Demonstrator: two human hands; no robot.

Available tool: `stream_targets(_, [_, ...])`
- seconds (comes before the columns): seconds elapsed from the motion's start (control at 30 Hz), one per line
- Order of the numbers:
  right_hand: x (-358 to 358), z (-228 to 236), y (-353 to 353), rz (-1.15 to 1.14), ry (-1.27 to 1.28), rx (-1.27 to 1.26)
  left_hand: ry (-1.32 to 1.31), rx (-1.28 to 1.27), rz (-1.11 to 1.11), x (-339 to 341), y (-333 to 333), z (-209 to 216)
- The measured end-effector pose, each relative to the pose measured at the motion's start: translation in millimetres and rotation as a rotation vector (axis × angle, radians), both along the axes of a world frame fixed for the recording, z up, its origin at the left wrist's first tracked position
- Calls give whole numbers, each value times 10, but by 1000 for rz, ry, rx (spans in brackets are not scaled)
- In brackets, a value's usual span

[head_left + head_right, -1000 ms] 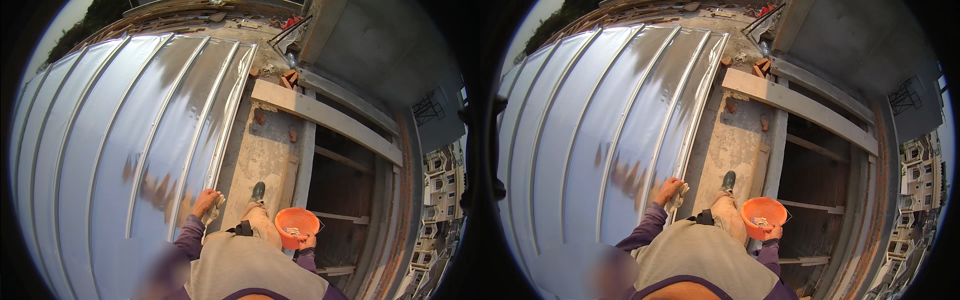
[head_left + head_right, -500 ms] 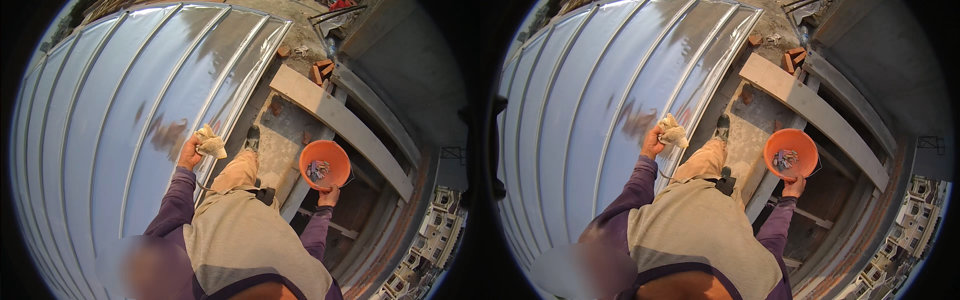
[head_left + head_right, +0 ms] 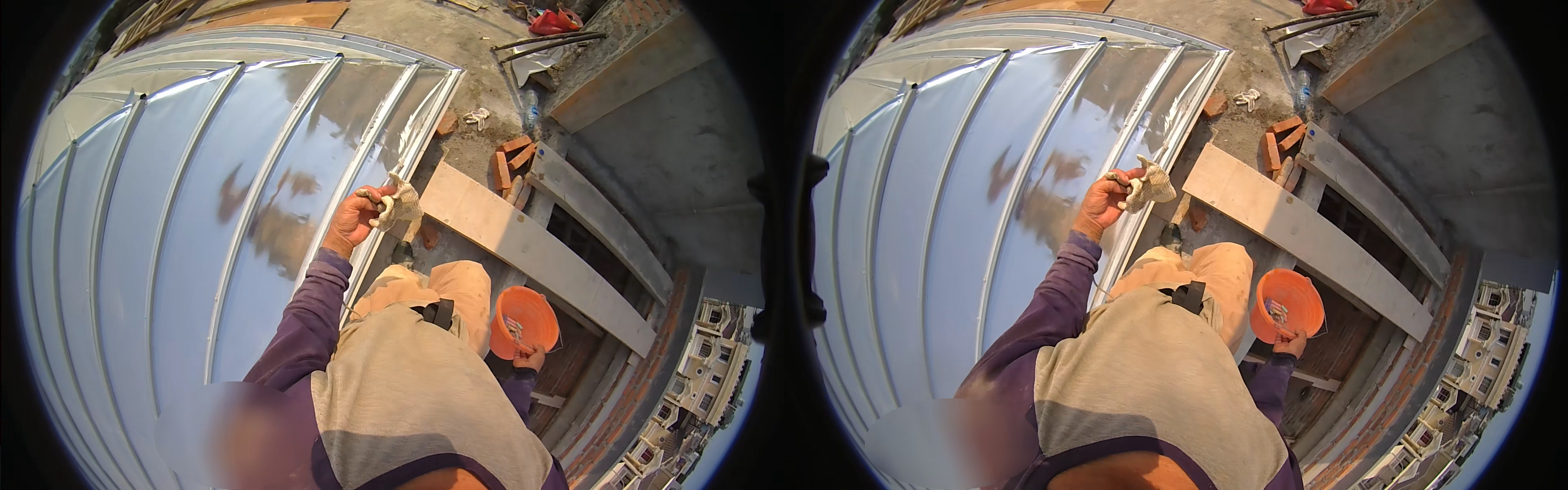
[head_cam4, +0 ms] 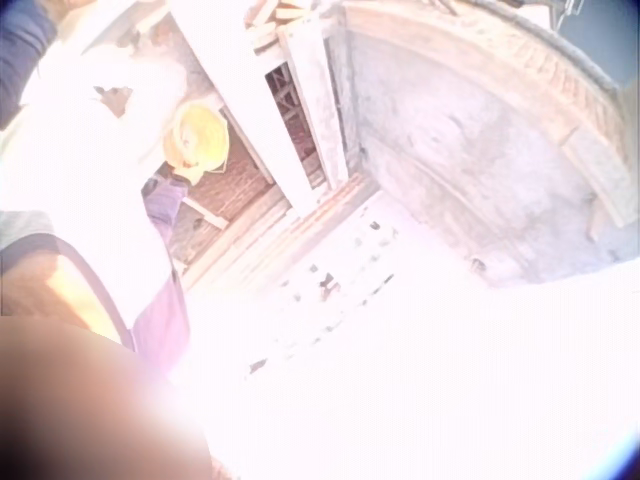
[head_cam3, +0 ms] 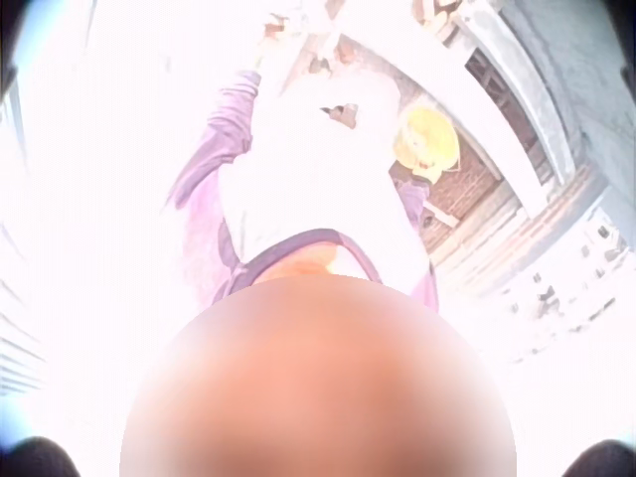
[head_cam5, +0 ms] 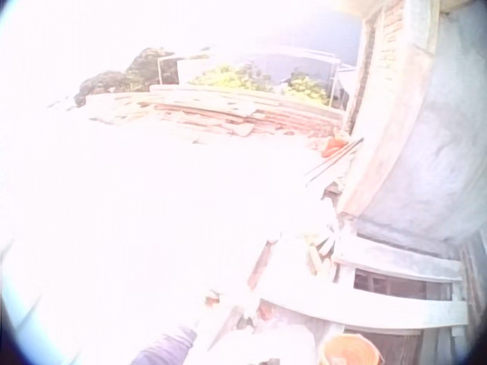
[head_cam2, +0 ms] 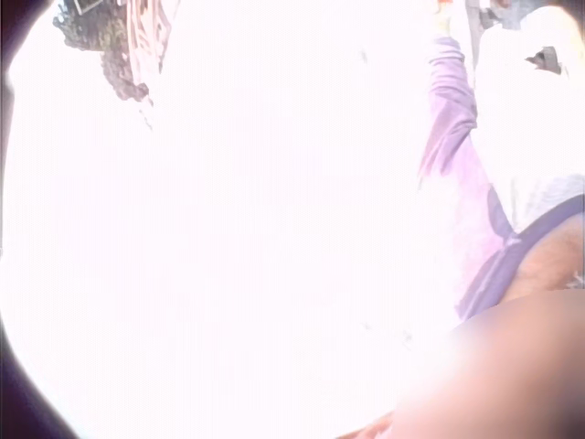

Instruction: The person walks across a rooftop construction site carrying a small orange bucket. They place the bucket down, then pick up a white sack and begin transferring small fasteners from the sack into the bucket. The person continues to gather fasteners and place them into the bucket.

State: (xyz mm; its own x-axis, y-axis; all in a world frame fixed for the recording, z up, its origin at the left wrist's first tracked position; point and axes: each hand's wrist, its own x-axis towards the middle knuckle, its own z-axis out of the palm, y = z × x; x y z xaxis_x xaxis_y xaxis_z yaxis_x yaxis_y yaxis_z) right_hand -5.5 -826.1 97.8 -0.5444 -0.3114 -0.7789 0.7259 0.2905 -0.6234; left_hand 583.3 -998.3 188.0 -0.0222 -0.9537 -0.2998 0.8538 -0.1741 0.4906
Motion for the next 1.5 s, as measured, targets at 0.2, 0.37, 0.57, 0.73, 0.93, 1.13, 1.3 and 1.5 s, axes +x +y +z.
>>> stream_targets(0.2, [-72,-138,-413,-49,6,128,134,-125,18,16,-703,62])
stream_targets(0.37, [-45,-189,-1274,-48,64,343,151,42,174,71,-1051,-155])
stream_targets(0.57, [-91,-313,-2992,31,54,220,128,299,276,154,-1275,-737])
stream_targets(0.73, [-300,-738,-4909,153,-3,57,119,513,493,-76,-1852,-1119])
stream_targets(0.93, [-338,-1168,-7615,484,80,93,-81,753,206,-939,-3900,-895])
stream_targets(1.13, [-384,-857,-9175,693,75,70,-453,667,-293,-1557,-6080,-561])
stream_targets(1.3, [-241,-561,-9640,712,48,44,-611,695,-230,-1595,-7034,-514])
stream_targets(1.5, [38,-647,-9689,624,-40,84,-936,686,-343,-1555,-7941,-1093])
